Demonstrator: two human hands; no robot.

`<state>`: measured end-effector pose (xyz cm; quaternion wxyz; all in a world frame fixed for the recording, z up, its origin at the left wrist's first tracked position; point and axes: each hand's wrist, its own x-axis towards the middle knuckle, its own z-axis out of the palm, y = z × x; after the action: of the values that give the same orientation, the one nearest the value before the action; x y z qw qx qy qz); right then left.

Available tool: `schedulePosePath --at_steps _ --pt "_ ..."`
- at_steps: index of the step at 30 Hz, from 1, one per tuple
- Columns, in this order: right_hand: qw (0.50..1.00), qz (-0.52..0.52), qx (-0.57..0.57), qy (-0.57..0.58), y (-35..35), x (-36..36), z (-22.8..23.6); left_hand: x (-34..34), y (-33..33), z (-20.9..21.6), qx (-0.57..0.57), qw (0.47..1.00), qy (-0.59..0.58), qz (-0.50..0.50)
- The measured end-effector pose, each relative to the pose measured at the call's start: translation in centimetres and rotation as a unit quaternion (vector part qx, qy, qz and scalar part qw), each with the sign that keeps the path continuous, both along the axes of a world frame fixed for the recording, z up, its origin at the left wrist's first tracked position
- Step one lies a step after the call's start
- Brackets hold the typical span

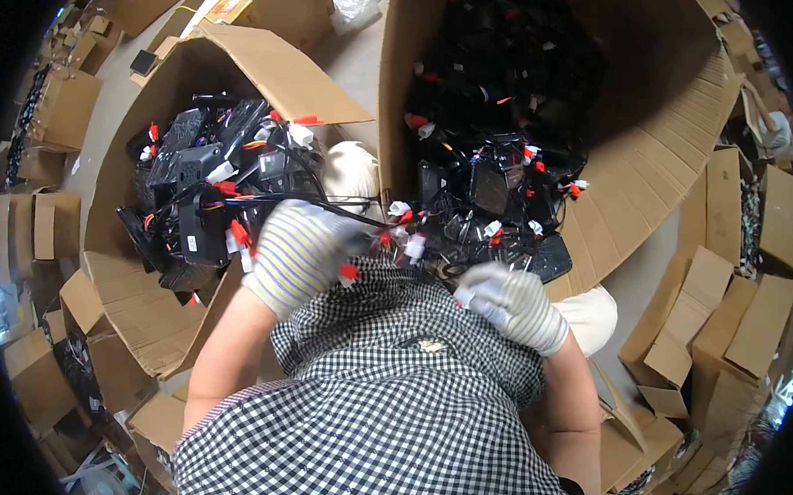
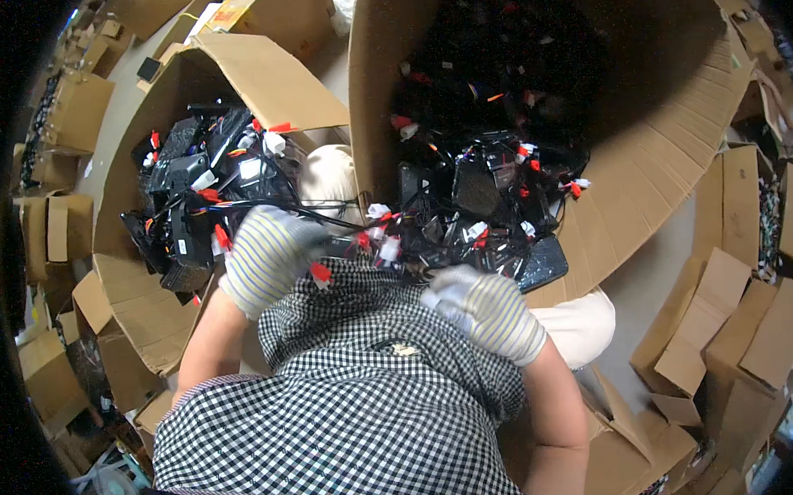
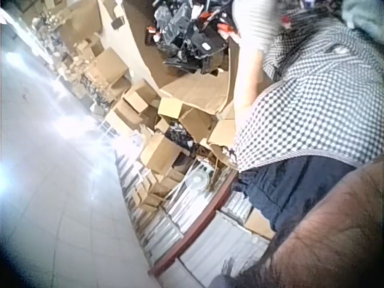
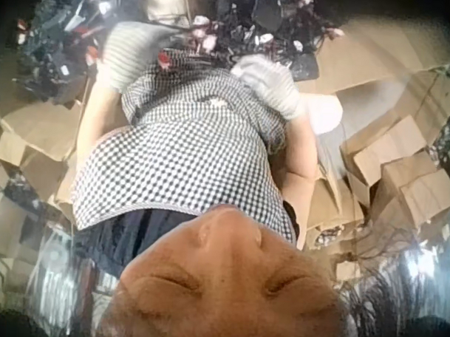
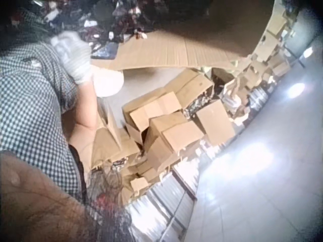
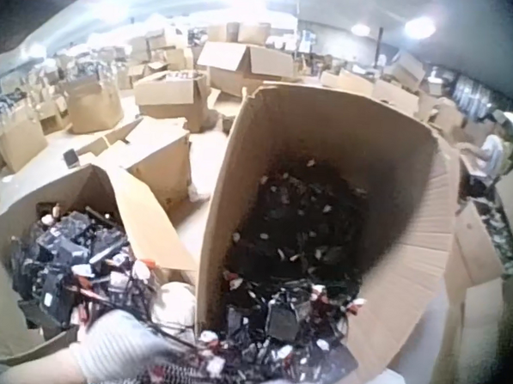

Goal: The person takes electronic display units from a large box, connects their wiring harnesses to a power connector by hand to turn on the screens, and places the units into an adjacent cardboard box.

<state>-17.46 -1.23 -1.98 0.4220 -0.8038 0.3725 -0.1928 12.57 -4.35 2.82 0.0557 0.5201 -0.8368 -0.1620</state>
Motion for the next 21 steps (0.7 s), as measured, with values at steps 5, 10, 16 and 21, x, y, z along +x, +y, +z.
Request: schedulePosePath --at_steps 5,10,16,21 --pt "0.994 0.054 0.019 -0.096 0.0 2.3 2.1 -7.4 2.6 1.8 -0.105 0.971 0.122 -0.175" --pt "0.997 0.016 -0.07 -0.011 1.4 -2.1 -0.7 -3.9 1.7 1.4 0.022 0.982 0.076 -0.172" --pt "0.995 -0.024 0.08 -0.061 4.5 -2.3 -2.0 -2.8 5.2 0.2 0.471 0.726 0.497 -0.062" --pt "0.93 -0.161 0.23 -0.238 7.0 -2.0 -0.9 -4.8 5.7 -1.9 0.369 0.714 0.583 -0.122"
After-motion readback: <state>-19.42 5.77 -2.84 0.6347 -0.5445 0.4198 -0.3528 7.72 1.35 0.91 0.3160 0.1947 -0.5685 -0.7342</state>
